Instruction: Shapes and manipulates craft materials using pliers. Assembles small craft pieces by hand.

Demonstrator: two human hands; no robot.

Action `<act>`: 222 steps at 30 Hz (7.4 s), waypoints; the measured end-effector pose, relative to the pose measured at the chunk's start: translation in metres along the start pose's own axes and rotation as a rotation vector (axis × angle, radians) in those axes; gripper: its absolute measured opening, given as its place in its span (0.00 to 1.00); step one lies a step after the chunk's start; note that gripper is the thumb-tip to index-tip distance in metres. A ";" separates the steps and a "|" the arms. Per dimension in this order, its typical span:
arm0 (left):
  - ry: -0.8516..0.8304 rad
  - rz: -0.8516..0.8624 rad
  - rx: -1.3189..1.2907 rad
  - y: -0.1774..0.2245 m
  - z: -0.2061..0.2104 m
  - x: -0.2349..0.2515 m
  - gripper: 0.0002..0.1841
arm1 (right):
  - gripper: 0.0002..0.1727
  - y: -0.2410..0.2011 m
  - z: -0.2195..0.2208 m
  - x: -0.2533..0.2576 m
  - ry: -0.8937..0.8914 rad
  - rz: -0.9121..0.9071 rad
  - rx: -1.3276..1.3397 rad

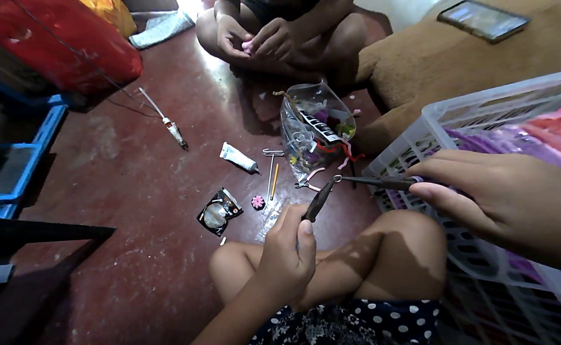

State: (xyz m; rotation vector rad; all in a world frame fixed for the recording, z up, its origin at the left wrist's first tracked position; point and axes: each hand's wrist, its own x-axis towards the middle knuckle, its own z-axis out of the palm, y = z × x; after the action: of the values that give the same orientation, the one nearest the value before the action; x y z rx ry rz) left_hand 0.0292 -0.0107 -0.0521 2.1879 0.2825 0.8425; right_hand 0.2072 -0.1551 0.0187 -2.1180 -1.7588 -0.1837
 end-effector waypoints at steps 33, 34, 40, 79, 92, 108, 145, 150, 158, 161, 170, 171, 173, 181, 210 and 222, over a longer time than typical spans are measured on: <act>-0.031 -0.030 -0.029 0.000 0.001 -0.002 0.23 | 0.28 -0.002 0.002 -0.001 -0.063 0.054 0.041; -0.029 -0.028 -0.028 0.000 0.001 -0.002 0.23 | 0.27 -0.002 0.003 -0.001 -0.058 0.048 0.038; -0.036 -0.025 -0.021 0.000 0.001 -0.002 0.23 | 0.27 -0.002 0.003 -0.001 -0.069 0.047 0.048; -0.076 0.032 0.098 -0.003 -0.013 -0.010 0.20 | 0.28 0.008 0.007 -0.003 -0.012 -0.061 -0.100; -0.071 0.028 0.088 -0.003 -0.012 -0.011 0.21 | 0.27 0.008 0.006 -0.004 -0.036 -0.042 -0.091; -0.084 0.040 0.122 -0.002 -0.015 -0.014 0.20 | 0.27 0.009 0.006 -0.006 -0.025 -0.065 -0.081; 0.036 0.342 0.610 -0.022 -0.027 -0.008 0.22 | 0.25 -0.002 -0.022 0.005 -0.535 0.194 0.282; 0.057 0.300 0.528 -0.020 -0.028 -0.006 0.23 | 0.24 -0.007 -0.020 0.007 -0.409 0.117 0.221; -0.027 0.115 0.056 -0.001 -0.017 -0.013 0.29 | 0.30 0.003 0.002 -0.010 0.085 -0.097 0.033; -0.021 0.071 -0.087 0.006 -0.010 -0.014 0.32 | 0.30 -0.004 0.001 -0.013 0.084 -0.071 0.065; 0.063 0.093 -0.187 0.022 -0.001 -0.019 0.30 | 0.31 -0.010 0.004 -0.018 0.153 -0.117 0.116; 0.073 0.107 -0.187 0.022 -0.001 -0.020 0.29 | 0.31 -0.010 0.005 -0.019 0.160 -0.123 0.120; 0.085 0.112 -0.193 0.024 -0.001 -0.021 0.28 | 0.32 -0.010 0.003 -0.021 0.158 -0.132 0.125; 0.093 0.092 -0.201 0.029 -0.001 -0.024 0.29 | 0.32 -0.008 0.002 -0.026 0.160 -0.143 0.094; -0.017 0.105 0.163 0.030 -0.031 -0.028 0.29 | 0.30 -0.002 -0.005 -0.029 0.128 -0.151 -0.042; -0.153 0.098 0.409 0.039 -0.062 -0.029 0.24 | 0.31 -0.005 -0.004 -0.029 0.065 -0.174 0.008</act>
State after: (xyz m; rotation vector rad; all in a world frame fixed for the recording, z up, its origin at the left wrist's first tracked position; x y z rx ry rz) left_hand -0.0352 -0.0142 -0.0075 2.6513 0.2934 0.7111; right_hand 0.1973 -0.1827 0.0138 -1.9309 -1.9016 -0.2880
